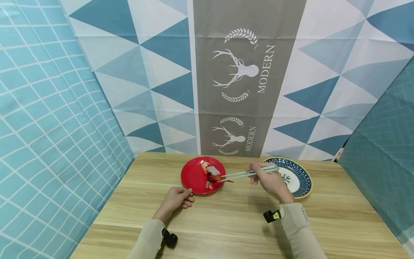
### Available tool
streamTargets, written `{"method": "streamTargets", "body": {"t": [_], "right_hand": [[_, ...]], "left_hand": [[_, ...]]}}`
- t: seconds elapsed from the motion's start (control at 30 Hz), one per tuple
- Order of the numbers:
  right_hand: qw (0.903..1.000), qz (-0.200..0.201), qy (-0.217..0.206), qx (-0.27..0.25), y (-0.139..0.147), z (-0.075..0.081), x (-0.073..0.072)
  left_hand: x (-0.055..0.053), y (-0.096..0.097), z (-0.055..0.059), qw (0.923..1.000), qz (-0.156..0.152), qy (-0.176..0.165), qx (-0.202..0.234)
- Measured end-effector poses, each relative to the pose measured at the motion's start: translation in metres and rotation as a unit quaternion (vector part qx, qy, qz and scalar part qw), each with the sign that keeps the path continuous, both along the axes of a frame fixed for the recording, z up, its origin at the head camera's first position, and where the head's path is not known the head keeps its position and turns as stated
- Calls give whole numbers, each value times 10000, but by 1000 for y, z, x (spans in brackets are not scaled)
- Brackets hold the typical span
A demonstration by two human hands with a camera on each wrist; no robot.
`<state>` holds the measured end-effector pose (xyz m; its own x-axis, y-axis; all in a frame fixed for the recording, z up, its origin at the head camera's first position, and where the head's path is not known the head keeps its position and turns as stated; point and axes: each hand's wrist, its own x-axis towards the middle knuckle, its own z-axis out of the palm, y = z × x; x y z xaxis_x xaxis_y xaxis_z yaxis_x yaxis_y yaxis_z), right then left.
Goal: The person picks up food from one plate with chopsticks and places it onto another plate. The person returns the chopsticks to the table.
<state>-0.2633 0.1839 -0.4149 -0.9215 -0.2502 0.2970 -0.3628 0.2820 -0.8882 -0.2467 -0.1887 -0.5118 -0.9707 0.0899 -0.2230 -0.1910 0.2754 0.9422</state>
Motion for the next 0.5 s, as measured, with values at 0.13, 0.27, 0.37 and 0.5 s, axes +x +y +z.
{"method": "streamTargets", "body": {"t": [0.13, 0.27, 0.37, 0.5], "right_hand": [[10000, 20, -26, 65, -1, 0, 1], [9999, 34, -100, 104, -2, 0, 0], [9998, 31, -141, 147, -3, -1, -2], [9996, 23, -209, 171, -6, 1, 0]], "left_hand": [[-1, 0, -1, 10000, -17, 17, 2], [-2, -1, -3, 10000, -14, 45, 11], [-3, -1, -4, 10000, -6, 54, 18], [-3, -1, -4, 10000, 7, 52, 10]]}}
